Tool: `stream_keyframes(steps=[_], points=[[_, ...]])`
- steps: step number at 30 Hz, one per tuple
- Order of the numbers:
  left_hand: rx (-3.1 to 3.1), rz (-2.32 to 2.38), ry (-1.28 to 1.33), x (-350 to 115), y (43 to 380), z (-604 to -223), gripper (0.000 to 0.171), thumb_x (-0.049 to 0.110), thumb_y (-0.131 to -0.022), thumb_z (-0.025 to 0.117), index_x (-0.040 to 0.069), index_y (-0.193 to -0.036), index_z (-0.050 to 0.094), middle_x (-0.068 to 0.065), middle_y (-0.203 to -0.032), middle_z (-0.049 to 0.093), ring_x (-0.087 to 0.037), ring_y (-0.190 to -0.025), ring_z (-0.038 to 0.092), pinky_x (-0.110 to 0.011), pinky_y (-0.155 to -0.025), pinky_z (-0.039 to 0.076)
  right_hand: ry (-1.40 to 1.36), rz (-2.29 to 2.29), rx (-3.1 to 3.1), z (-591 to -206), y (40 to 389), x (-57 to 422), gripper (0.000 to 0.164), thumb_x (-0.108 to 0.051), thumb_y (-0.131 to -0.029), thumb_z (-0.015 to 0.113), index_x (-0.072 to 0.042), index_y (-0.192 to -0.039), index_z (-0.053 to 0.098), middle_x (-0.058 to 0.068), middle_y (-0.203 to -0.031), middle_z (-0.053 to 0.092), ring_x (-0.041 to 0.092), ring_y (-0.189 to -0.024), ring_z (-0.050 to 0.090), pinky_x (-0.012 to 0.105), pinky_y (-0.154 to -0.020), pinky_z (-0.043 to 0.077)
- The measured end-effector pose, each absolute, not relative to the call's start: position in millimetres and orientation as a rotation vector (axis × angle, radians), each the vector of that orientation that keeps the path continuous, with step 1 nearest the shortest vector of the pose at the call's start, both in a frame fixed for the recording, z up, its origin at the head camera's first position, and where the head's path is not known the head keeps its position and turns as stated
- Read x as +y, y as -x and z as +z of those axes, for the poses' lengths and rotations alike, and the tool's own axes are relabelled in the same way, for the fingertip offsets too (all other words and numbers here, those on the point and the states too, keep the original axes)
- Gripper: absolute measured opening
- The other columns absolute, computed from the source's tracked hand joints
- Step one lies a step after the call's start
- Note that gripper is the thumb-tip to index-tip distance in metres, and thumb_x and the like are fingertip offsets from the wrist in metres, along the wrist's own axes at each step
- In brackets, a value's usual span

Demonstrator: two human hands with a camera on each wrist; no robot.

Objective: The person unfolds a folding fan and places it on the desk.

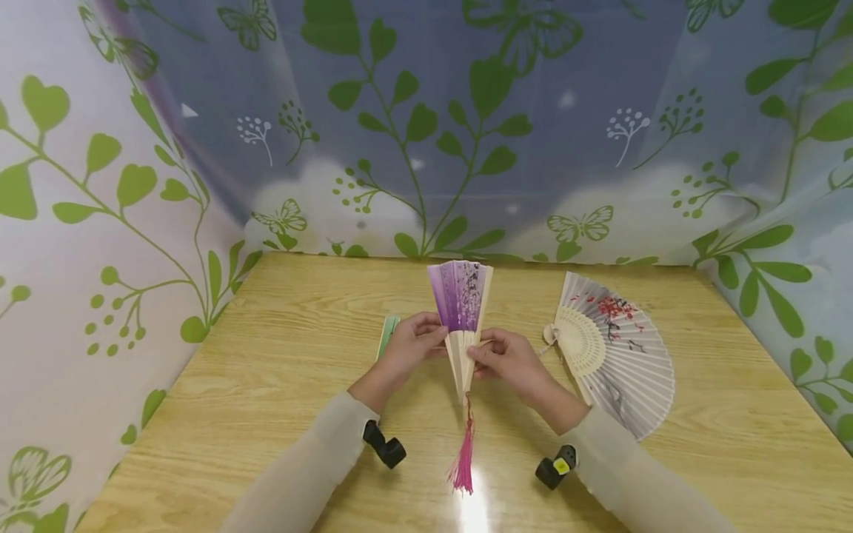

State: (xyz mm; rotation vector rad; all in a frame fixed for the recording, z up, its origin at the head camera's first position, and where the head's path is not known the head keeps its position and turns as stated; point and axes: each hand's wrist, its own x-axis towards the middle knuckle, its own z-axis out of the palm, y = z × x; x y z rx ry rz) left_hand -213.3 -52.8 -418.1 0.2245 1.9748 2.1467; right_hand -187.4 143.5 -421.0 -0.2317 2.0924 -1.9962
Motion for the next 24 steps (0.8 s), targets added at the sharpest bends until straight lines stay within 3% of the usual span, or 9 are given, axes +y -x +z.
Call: stream_keyframes(steps=[8, 15, 19, 24], points=[[1.952, 2.200, -0.167, -52.6, 216.9, -422.8, 0.023, 0.003, -0.100, 0.052, -0.009, -0.120, 0.053, -0.010, -0.099, 0.059, -0.014, -0.084, 0.064, -0.042, -0.087, 0.057, 0.067, -2.096, 2.106, -420.2, 186.9, 141.3, 0.033, -0.001, -0.095, 0.061, 0.012, -0.121, 0.046, 0.005, -0.083, 0.071, 0.012, -0.064, 0.066, 0.037, -0.074, 0.061], [1.926, 2.214, -0.132, -50.4, 218.9, -427.5, 0.024, 0.005, -0.102, 0.047, -0.006, -0.123, 0.047, -0.013, -0.102, 0.059, -0.016, -0.082, 0.063, -0.045, -0.084, 0.058, 0.043, -2.196, 2.139, -416.5, 187.4, 140.8, 0.050, 0.003, -0.092, 0.062, -0.005, -0.124, 0.025, 0.007, -0.077, 0.068, 0.015, -0.059, 0.065, 0.033, -0.066, 0.061], [1.928, 2.225, -0.106, -49.1, 220.3, -429.7, 0.025, 0.005, -0.103, 0.046, -0.006, -0.125, 0.046, -0.014, -0.102, 0.060, -0.015, -0.080, 0.063, -0.043, -0.081, 0.059, 0.132, -2.099, 2.292, -417.7, 187.9, 142.2, 0.041, 0.003, -0.093, 0.062, 0.000, -0.127, 0.040, 0.007, -0.072, 0.062, 0.025, -0.064, 0.065, 0.043, -0.069, 0.061], [1.931, 2.230, -0.082, -50.0, 223.0, -432.0, 0.027, 0.005, -0.103, 0.046, -0.007, -0.127, 0.045, -0.014, -0.102, 0.060, -0.014, -0.078, 0.062, -0.044, -0.083, 0.058, 0.218, -1.968, 2.479, -420.4, 188.5, 144.3, 0.018, 0.008, -0.090, 0.058, 0.007, -0.108, 0.058, 0.015, -0.075, 0.061, 0.035, -0.070, 0.067, 0.047, -0.069, 0.061]])
